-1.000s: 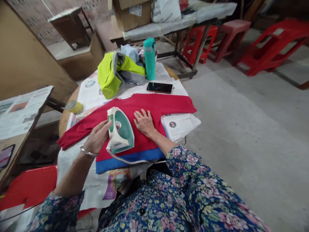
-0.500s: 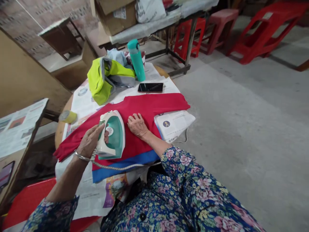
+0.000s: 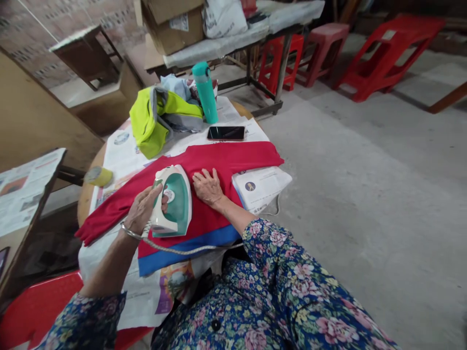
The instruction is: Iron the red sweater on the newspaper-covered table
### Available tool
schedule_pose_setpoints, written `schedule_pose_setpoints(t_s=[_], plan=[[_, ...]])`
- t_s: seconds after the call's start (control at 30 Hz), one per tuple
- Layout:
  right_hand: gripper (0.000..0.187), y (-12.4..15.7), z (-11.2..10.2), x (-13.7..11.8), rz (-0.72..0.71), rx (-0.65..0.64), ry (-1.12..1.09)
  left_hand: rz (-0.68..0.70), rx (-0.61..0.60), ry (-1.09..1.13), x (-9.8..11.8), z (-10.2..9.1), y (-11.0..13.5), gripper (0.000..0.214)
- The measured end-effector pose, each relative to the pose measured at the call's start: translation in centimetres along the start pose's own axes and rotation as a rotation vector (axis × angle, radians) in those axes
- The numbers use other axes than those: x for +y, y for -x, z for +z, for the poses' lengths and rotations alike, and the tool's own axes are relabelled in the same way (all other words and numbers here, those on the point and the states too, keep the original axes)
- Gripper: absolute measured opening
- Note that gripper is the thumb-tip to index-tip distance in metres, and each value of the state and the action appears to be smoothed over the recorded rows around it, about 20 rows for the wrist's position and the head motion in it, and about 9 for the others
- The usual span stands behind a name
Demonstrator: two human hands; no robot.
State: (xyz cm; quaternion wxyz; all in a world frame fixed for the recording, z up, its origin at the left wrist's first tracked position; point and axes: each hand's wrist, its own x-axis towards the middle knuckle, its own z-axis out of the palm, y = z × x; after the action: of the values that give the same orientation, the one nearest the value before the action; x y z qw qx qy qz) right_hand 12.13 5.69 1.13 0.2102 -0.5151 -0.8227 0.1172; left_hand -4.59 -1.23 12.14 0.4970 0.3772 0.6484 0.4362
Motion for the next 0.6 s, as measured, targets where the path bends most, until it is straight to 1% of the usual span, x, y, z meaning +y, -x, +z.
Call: schedule_pose_setpoints(t_s=[0.07, 0.2, 0.27, 0.47, 0.6], plan=[[0.04, -0.1, -0.2, 0.5, 0.021, 0.035, -0.022, -0.035, -0.015, 0.033, 0.1, 0.1, -0.1, 0.037], [0.029, 0.0, -0.5, 1.0, 0.017, 0.052, -0.024, -0.021, -0.003, 0.013, 0.3, 0.2, 0.0, 0.034], [0.027, 0.1, -0.3, 0.9, 0.032, 0.064, -0.021, -0.008, -0.013, -0.004, 0.4, 0.1, 0.4, 0.033], [0.034, 0.0, 0.6, 0.7, 0.063, 0.098, -0.039, 0.038, -0.094, -0.103, 1.1, -0.1, 1.4, 0.045], [0.035, 0.0, 0.8, 0.9, 0.082, 0.094, -0.045, -0.013, -0.155, -0.102, 2.1, 0.5, 0.9, 0.046]])
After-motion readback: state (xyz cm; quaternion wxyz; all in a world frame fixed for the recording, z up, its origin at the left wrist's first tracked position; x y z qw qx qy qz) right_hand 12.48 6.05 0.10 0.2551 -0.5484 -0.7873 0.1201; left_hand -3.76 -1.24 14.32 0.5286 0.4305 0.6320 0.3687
